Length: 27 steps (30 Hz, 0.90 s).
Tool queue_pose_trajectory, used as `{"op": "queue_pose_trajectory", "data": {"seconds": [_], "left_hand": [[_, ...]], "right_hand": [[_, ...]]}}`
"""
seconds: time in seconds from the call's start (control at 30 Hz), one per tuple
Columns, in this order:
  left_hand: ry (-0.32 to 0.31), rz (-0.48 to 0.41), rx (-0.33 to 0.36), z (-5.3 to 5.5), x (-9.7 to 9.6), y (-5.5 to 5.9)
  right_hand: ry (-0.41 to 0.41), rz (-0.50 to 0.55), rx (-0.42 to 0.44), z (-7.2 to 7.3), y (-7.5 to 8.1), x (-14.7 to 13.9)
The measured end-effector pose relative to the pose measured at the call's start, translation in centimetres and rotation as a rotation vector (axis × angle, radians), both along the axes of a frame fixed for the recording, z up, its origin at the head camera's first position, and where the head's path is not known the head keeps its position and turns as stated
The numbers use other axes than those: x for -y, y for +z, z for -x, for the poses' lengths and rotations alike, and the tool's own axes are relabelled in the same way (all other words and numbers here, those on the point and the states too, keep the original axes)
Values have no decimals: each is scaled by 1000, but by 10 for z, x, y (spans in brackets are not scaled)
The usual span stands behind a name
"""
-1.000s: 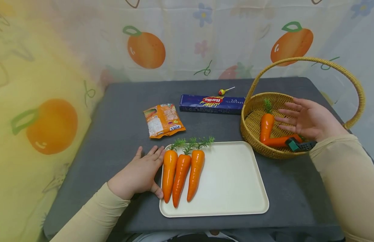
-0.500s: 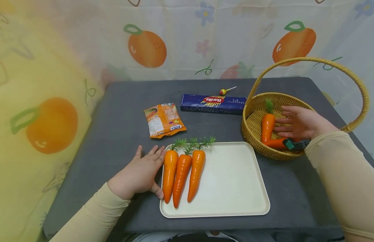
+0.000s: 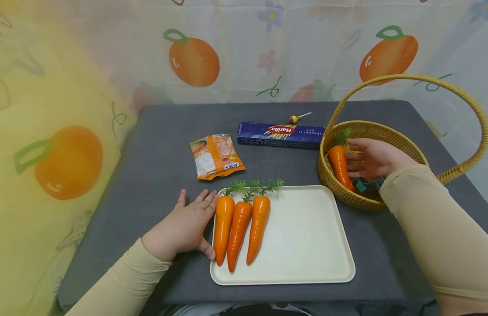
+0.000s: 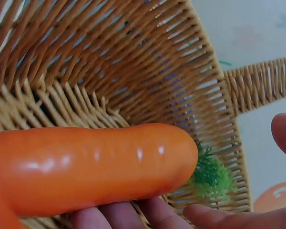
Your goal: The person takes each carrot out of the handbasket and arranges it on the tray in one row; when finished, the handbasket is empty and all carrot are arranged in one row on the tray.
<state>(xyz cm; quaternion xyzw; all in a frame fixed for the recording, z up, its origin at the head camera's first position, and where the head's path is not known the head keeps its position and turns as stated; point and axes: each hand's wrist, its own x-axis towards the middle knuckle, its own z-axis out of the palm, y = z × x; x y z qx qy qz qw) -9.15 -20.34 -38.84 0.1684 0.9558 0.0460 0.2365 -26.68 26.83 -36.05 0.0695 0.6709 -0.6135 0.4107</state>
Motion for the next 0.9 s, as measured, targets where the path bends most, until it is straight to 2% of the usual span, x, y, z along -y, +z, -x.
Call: {"op": "queue_pose_trajectory", "data": {"seconds": [0.27, 0.43, 0.57, 0.67, 0.9], "left_hand": [[-3, 1, -9, 0, 0, 0], [4, -2, -1, -1, -1, 0], [5, -8, 2, -1, -1, -1], [4, -8, 1, -1, -1, -1], [11, -4, 9, 0, -1, -1]], "right_hand": [[10, -25, -10, 6, -4, 13], [-6, -37, 46, 12, -9, 23], [-50, -5, 113, 16, -10, 26], [-68, 20, 131, 16, -10, 28], [-125, 122, 132, 16, -6, 30]]}}
